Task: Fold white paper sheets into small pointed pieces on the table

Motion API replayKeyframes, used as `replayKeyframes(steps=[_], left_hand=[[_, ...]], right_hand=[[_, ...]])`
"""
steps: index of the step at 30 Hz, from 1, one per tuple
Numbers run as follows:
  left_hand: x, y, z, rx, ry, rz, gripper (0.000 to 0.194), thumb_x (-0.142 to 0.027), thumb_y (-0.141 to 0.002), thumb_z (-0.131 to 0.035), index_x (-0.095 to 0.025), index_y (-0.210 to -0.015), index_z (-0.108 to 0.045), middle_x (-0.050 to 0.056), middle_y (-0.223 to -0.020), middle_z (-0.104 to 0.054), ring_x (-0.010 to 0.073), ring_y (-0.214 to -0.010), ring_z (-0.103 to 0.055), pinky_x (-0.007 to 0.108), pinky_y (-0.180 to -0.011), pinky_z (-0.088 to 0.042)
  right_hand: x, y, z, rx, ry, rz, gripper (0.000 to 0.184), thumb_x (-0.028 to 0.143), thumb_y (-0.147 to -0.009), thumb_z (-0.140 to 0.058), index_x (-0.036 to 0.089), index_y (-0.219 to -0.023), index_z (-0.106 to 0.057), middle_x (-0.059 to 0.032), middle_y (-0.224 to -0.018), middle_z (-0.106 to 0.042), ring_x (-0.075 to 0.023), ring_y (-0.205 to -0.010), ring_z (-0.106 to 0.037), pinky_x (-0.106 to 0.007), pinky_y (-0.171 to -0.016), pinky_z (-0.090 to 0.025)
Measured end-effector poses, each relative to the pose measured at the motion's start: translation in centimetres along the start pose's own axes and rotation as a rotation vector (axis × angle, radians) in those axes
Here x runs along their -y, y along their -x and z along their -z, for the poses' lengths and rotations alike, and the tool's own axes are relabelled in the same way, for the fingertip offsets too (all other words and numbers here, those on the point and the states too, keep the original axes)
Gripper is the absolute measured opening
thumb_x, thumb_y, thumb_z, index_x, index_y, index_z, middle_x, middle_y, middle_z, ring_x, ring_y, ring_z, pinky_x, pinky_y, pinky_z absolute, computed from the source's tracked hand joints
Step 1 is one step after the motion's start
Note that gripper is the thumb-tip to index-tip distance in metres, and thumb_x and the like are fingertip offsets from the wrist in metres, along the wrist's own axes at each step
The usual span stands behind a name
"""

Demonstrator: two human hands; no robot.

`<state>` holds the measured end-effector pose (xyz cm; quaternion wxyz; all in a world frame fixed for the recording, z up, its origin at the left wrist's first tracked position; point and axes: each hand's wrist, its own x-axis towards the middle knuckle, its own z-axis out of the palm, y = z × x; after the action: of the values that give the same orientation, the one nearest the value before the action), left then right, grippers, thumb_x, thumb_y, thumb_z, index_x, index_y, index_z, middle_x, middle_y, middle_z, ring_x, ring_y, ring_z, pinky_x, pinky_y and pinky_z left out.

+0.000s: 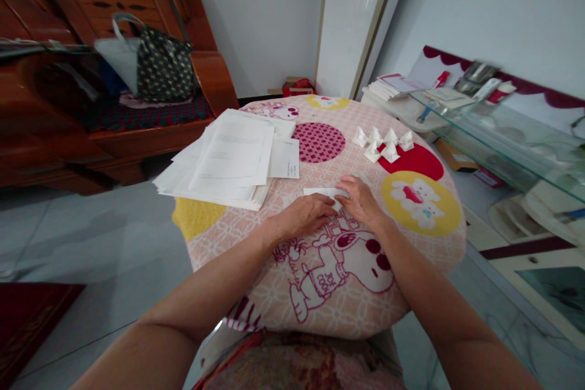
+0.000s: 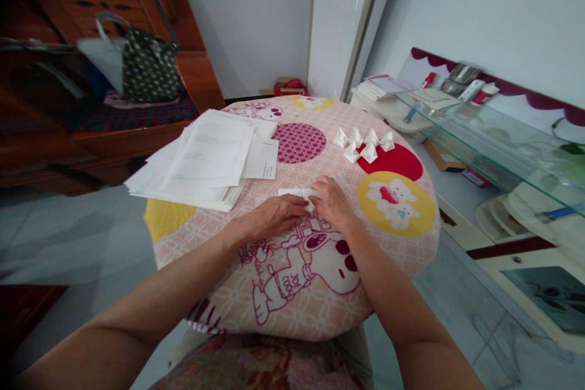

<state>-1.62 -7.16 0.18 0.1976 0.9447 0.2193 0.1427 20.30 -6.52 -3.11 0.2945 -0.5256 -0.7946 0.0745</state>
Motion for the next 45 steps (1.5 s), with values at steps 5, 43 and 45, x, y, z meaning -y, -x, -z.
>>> replayKeyframes(steps=[5,43,45], left_hand=[[0.1,0.1,-0.1,-0.022,0.018,-0.005,0.021,-0.013,-0.093,-0.059,-0.020,-0.102,-0.077,0.009,-0.113,-0.073,0.0206,-0.105,-0.070,0.032,-0.093,-0.055],[-0.1,0.5,0.0,0.008,-0.141,0.058,0.024,-0.017,-0.090,-0.067,-0.027,-0.109,-0.078,0.011,-0.134,-0.065,0.0270,-0.125,-0.061,0.045,-0.110,-0.048],[-0.1,0.5,0.0,0.019,-0.116,0.058,0.025,-0.015,-0.090,-0.065,-0.025,-0.109,-0.078,0.011,-0.134,-0.065,0.0260,-0.126,-0.061,0.042,-0.109,-0.049]], right_hand=[[0.4,0.0,0.3,-0.003,-0.041,0.021,0.018,0.008,-0.081,-0.068,0.020,-0.093,-0.075,-0.0108,-0.106,-0.071,-0.0269,-0.103,-0.064,-0.044,-0.096,-0.051],[0.9,-0.3,0.8,0.003,-0.149,-0.114,0.025,0.008,-0.073,-0.073,0.020,-0.094,-0.077,-0.0082,-0.098,-0.076,-0.0247,-0.094,-0.070,-0.041,-0.089,-0.054],[0.9,-0.4,1.0,0.000,-0.249,-0.201,0.029,0.008,-0.069,-0.073,0.020,-0.095,-0.078,-0.0068,-0.095,-0.077,-0.0237,-0.090,-0.071,-0.039,-0.085,-0.055]])
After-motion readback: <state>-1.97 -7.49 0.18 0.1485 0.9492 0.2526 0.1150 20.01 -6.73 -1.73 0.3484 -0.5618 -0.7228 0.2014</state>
